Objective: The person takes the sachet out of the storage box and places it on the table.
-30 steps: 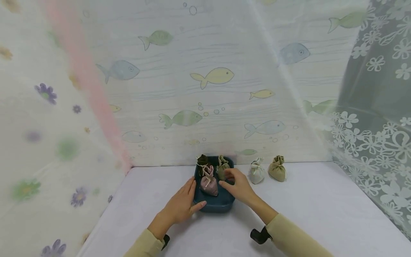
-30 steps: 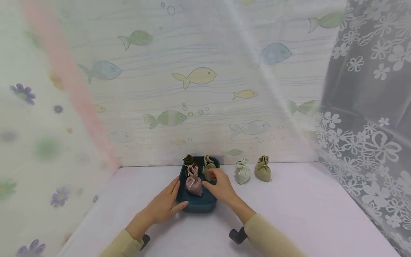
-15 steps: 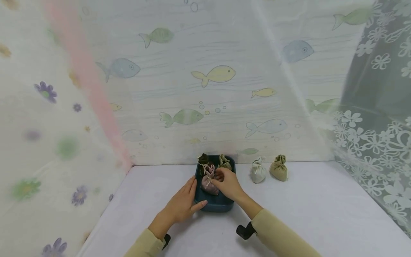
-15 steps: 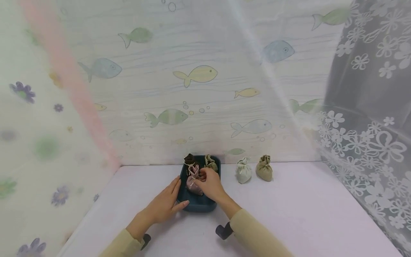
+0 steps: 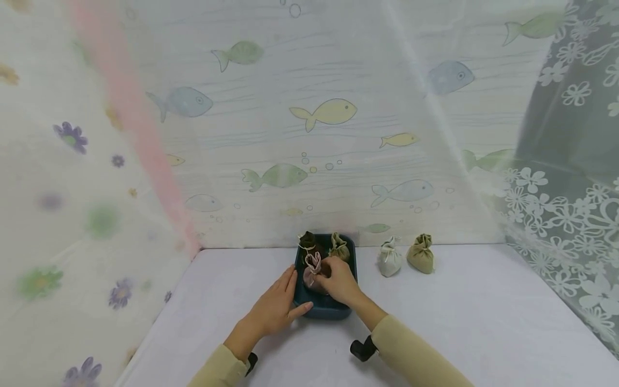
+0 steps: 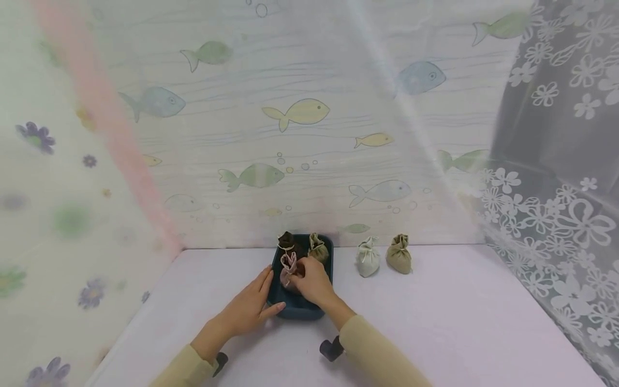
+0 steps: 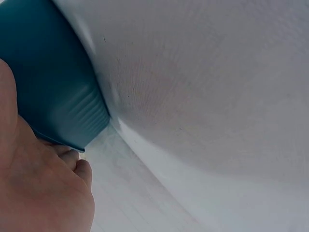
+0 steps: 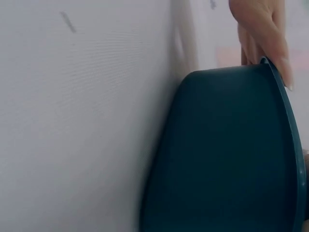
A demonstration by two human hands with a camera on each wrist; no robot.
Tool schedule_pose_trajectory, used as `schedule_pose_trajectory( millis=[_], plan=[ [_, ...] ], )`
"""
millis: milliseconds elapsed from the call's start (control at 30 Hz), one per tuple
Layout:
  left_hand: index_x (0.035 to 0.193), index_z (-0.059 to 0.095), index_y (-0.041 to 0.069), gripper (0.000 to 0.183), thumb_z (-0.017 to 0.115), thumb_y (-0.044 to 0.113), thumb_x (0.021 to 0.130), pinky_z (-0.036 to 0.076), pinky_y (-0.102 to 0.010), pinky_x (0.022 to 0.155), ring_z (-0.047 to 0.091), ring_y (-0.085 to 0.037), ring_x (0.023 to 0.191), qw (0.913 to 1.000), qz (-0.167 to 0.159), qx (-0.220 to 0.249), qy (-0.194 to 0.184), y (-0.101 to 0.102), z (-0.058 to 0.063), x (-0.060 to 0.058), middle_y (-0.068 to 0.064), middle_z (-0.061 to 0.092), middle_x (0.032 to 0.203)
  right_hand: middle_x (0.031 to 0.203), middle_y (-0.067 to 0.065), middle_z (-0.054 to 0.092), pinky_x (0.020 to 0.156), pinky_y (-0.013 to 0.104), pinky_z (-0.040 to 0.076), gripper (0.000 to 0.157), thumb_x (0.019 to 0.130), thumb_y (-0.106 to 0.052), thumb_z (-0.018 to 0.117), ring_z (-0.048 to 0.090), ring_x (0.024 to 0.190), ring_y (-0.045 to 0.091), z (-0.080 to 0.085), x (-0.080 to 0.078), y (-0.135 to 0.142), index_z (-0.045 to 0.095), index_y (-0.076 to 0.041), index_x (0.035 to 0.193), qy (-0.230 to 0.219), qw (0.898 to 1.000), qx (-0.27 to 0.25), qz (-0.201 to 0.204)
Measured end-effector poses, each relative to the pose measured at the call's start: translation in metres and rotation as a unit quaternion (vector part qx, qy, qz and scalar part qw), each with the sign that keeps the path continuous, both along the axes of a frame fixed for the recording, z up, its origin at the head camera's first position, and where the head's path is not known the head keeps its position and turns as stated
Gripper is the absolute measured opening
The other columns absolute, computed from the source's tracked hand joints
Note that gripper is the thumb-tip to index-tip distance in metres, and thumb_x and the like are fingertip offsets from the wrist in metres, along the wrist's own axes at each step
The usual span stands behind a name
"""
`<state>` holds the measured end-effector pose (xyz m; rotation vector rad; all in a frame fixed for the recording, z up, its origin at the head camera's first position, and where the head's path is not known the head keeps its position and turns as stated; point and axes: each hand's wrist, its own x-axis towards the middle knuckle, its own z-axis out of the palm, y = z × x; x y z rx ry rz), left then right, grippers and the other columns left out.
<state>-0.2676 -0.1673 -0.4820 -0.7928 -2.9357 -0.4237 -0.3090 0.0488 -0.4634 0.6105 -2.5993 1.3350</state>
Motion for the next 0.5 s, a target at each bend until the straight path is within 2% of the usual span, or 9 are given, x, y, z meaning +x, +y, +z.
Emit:
schedule_pose_trajectory(
  millis=[200, 300, 500],
  plan=[
    [0.158, 0.022, -0.01, 0.1, 0.039, 0.07, 0.101, 0.03, -0.053, 0.12, 0.024, -0.039, 0.153, 1.0, -0.003, 0.006, 0.003, 0.0002, 0.0038, 0.0017, -0.025, 0.015, 0.168, 0.092, 0.006, 0.064, 0.069, 0.031, 0.051, 0.014, 0.095, -0.009, 0.072, 0.057, 0.081, 0.016, -0.0014, -0.0011, -0.0005, 0.07, 0.0, 0.106, 0.006, 1.0, 0.023, -0.002],
    [0.159, 0.02, -0.009, 0.1, 0.036, 0.071, 0.101, 0.029, -0.051, 0.121, 0.022, -0.037, 0.154, 1.0, 0.001, -0.007, 0.007, -0.0001, 0.0035, 0.0018, -0.024, 0.013, 0.168, 0.094, 0.007, 0.065, 0.07, 0.031, 0.052, 0.013, 0.096, -0.009, 0.07, 0.058, 0.082, 0.016, -0.0004, -0.0021, -0.0007, 0.07, 0.0, 0.105, 0.002, 1.0, 0.018, 0.0],
    [0.158, 0.021, -0.01, 0.099, 0.041, 0.068, 0.102, 0.029, -0.053, 0.121, 0.023, -0.038, 0.153, 1.0, 0.0, 0.006, -0.005, 0.0025, 0.0062, 0.0035, -0.025, 0.015, 0.168, 0.102, 0.008, 0.068, 0.074, 0.033, 0.054, 0.019, 0.099, -0.01, 0.068, 0.062, 0.087, 0.017, 0.001, -0.0017, 0.002, 0.068, 0.001, 0.113, -0.013, 1.0, -0.007, -0.007]
  ],
)
